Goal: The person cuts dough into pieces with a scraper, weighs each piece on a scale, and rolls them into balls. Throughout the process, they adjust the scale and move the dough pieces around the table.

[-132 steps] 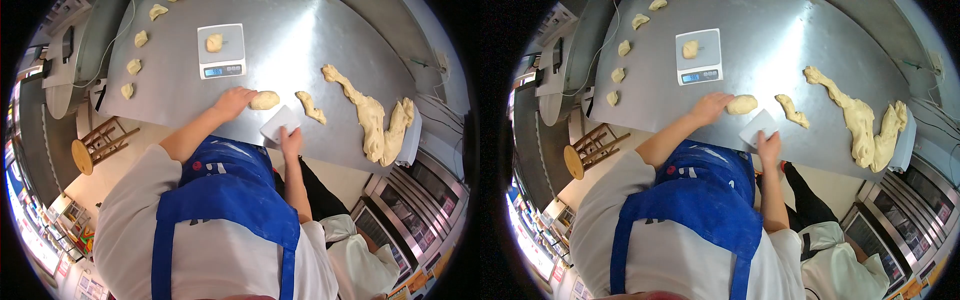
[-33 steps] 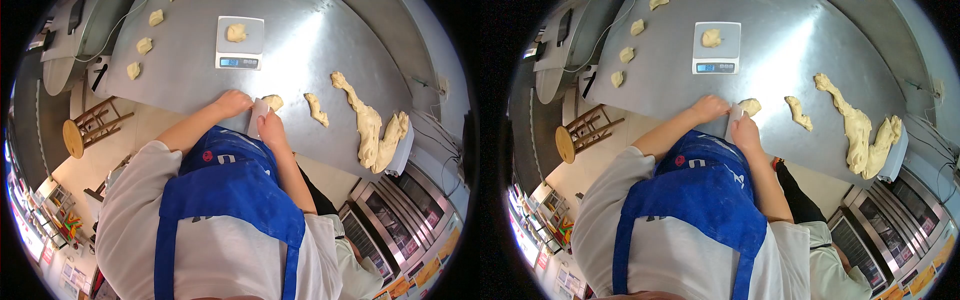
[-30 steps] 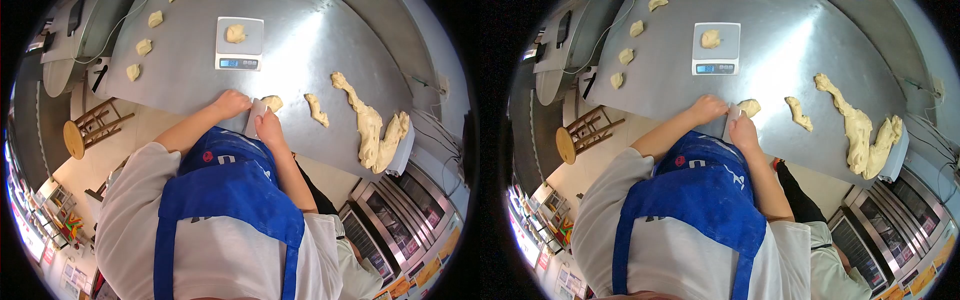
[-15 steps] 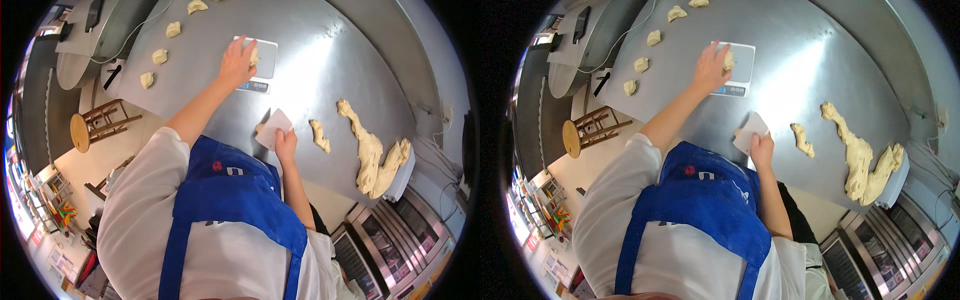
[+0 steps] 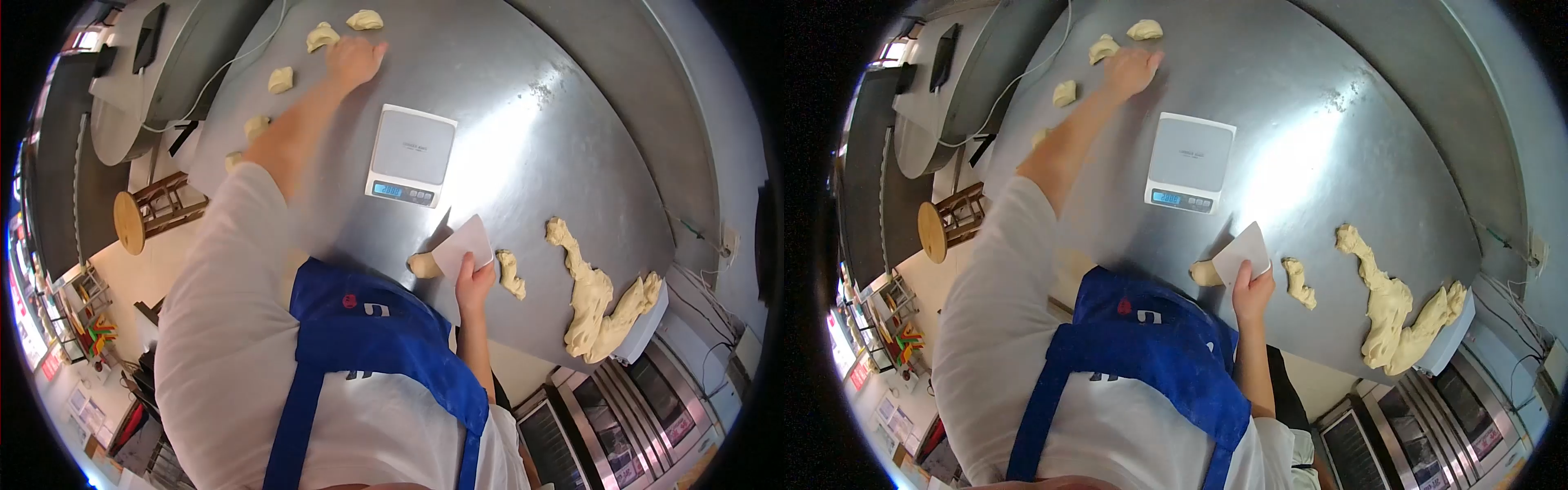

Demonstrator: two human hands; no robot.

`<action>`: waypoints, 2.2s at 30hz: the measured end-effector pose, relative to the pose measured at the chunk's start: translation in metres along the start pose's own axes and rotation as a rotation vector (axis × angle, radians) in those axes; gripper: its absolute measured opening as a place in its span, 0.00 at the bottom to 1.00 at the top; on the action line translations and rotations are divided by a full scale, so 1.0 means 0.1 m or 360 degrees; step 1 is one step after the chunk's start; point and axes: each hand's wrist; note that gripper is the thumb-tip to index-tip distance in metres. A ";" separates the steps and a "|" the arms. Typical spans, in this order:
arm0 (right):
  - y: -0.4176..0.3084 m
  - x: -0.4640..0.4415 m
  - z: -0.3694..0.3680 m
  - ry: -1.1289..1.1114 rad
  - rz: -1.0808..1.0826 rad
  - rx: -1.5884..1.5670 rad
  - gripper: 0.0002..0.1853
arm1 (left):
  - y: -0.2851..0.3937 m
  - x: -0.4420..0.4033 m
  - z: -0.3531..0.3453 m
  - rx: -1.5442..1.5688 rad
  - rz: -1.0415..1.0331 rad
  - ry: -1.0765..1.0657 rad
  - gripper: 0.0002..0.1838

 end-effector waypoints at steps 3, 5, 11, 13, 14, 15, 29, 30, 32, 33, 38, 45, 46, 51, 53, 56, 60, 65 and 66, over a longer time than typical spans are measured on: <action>0.03 -0.08 0.07 0.0008 0.0005 0.0021 0.11 | 0.06 -0.32 0.23 -0.0619 -0.0240 -0.0210 0.19; 0.07 -0.14 0.13 0.0065 0.0086 0.0057 0.10 | -0.02 -0.45 0.25 -0.0485 -0.0361 -0.0085 0.17; 0.11 -0.23 0.19 0.0174 0.0061 0.0051 0.11 | -1.06 -0.67 -0.04 -0.0557 0.0094 -0.0401 0.17; 0.13 -0.23 0.17 0.0149 0.0058 0.0045 0.11 | -1.27 -0.61 0.01 -0.0425 -0.0146 -0.0567 0.19; 0.13 -0.23 0.16 0.0116 0.0067 0.0053 0.11 | -1.21 -0.55 0.11 -0.0427 -0.0154 -0.0567 0.19; 0.13 -0.21 0.15 0.0126 0.0064 0.0050 0.11 | -1.09 -0.44 0.28 -0.0291 0.0091 -0.0449 0.19; 0.60 0.23 0.43 0.0376 -0.0175 -0.0470 0.13 | 0.86 1.68 0.36 -0.0270 -0.0757 -0.0557 0.37; 0.70 0.31 0.49 0.0352 -0.0246 -0.0453 0.14 | 1.00 1.73 0.46 -0.0262 -0.0770 -0.0551 0.37; 0.95 0.56 0.56 0.0162 -0.0374 -0.0193 0.14 | 1.24 1.92 0.65 -0.0453 -0.0815 -0.0146 0.40; 1.11 0.64 0.55 -0.0035 -0.0493 0.0059 0.14 | 1.20 2.16 0.43 0.0019 -0.0951 -0.0430 0.42; 1.52 0.59 -0.28 -0.0346 -0.1027 -0.0503 0.22 | 1.36 3.44 0.04 0.0859 -0.0898 -0.1108 0.44; 0.89 0.59 -0.06 -0.0286 -0.0910 -0.1150 0.15 | 1.77 3.19 0.38 0.0641 -0.0891 -0.0949 0.38; 0.84 0.62 0.03 -0.0191 -0.0826 -0.1183 0.15 | 1.83 3.21 0.32 0.0639 -0.0886 -0.0943 0.38; 1.30 0.50 0.39 0.0145 -0.0387 -0.0099 0.15 | 1.76 3.36 0.04 0.0312 -0.1169 -0.0877 0.42; 1.22 0.51 0.52 0.0291 -0.0189 0.0123 0.15 | 1.66 3.35 0.26 0.0336 -0.0909 -0.1118 0.45; 0.66 0.61 0.62 0.0231 -0.0043 0.0096 0.16 | 1.26 3.49 0.23 0.0374 -0.1053 -0.0949 0.42; 0.45 0.55 0.46 0.0170 0.0060 0.0136 0.16 | 1.21 3.19 0.11 0.0395 -0.0867 -0.1509 0.30; 0.61 0.35 0.54 0.0350 0.0153 0.0064 0.16 | 1.17 2.12 0.39 0.0193 -0.0644 0.0257 0.24; 0.71 0.26 0.57 0.0323 0.0184 0.0059 0.16 | 1.09 1.99 0.34 0.0170 -0.0621 0.0283 0.24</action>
Point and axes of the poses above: each hand's wrist, its own x-axis away from the middle knuckle, its own z-axis out of the back of the hand, y = z × x, and after that the axes turned 6 degrees about -z, right-handed
